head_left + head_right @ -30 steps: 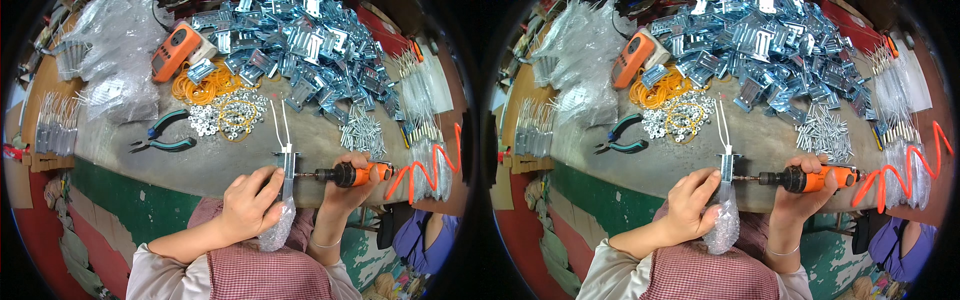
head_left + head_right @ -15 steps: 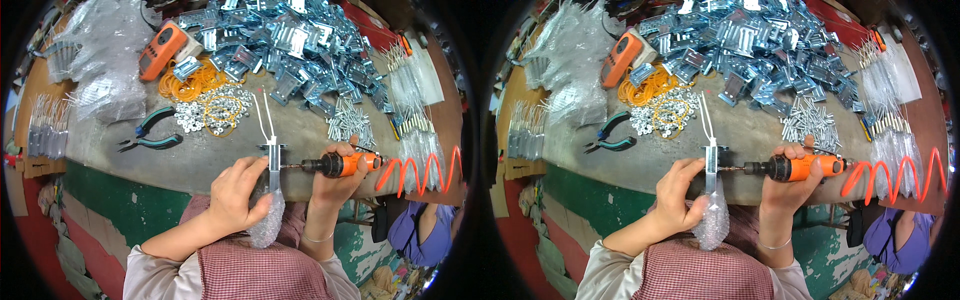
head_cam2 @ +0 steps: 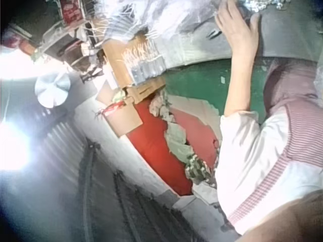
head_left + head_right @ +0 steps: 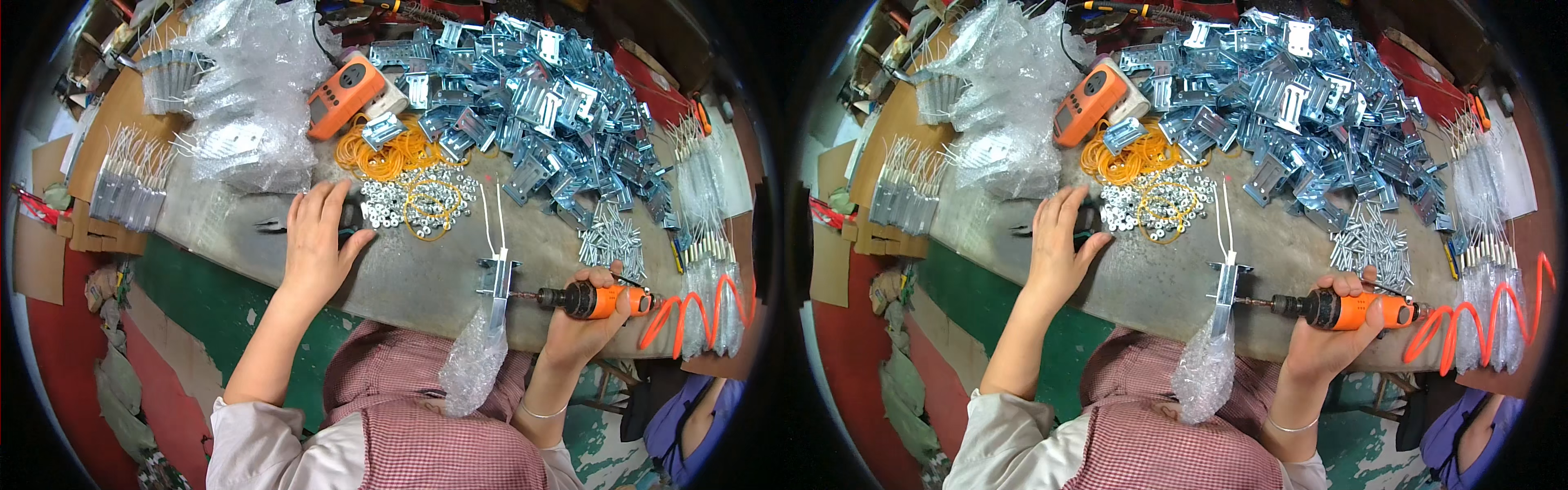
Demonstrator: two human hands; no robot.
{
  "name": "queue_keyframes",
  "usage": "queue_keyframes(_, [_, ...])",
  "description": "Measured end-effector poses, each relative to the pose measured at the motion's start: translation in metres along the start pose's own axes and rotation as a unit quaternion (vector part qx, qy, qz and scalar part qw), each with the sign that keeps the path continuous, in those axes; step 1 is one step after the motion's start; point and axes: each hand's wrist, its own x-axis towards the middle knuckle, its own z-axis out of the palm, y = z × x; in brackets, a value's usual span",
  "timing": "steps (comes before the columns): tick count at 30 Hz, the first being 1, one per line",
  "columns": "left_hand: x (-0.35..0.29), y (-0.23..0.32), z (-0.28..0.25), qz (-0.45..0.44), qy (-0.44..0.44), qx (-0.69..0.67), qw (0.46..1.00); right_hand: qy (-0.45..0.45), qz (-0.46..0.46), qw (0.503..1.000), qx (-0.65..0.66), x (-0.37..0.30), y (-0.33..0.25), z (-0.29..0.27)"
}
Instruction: Assembling electronic component parts using an air-powered screwdriver.
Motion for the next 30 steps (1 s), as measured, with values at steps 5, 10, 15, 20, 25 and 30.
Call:
queue_keyframes(5, [0.0, -0.032, 0.002, -0.018, 0.023, 0.037, 0.999, -0.033, 0.005, 0.999, 0.0, -0.001, 0.0, 0.001])
queue_keyframes(10, [0.008, -0.003, -0.003, 0.062, 0.048, -0.015, 0.997, -0.028, 0.008, 1.0, 0.01, -0.001, -0.001, -0.002])
queue_keyframes(15, [-0.006, 0.023, 0.008, 0.048, 0.014, -0.051, 0.997, -0.042, 0.006, 0.999, -0.003, 0.0, -0.002, -0.005])
queue_keyframes(20, [-0.023, 0.047, -0.003, 0.049, -0.03, -0.166, 0.984, -0.053, 0.016, 0.998, 0.011, 0.0, -0.002, -0.003])
queue_keyframes(25, [-0.023, 0.041, -0.01, -0.005, 0.02, -0.172, 0.985, -0.05, 0.02, 0.998, 0.023, 0.001, -0.002, -0.005])
queue_keyframes(30, [-0.026, 0.042, -0.015, 0.016, -0.011, -0.139, 0.99, -0.053, 0.022, 0.998, 0.035, 0.001, -0.001, -0.004])
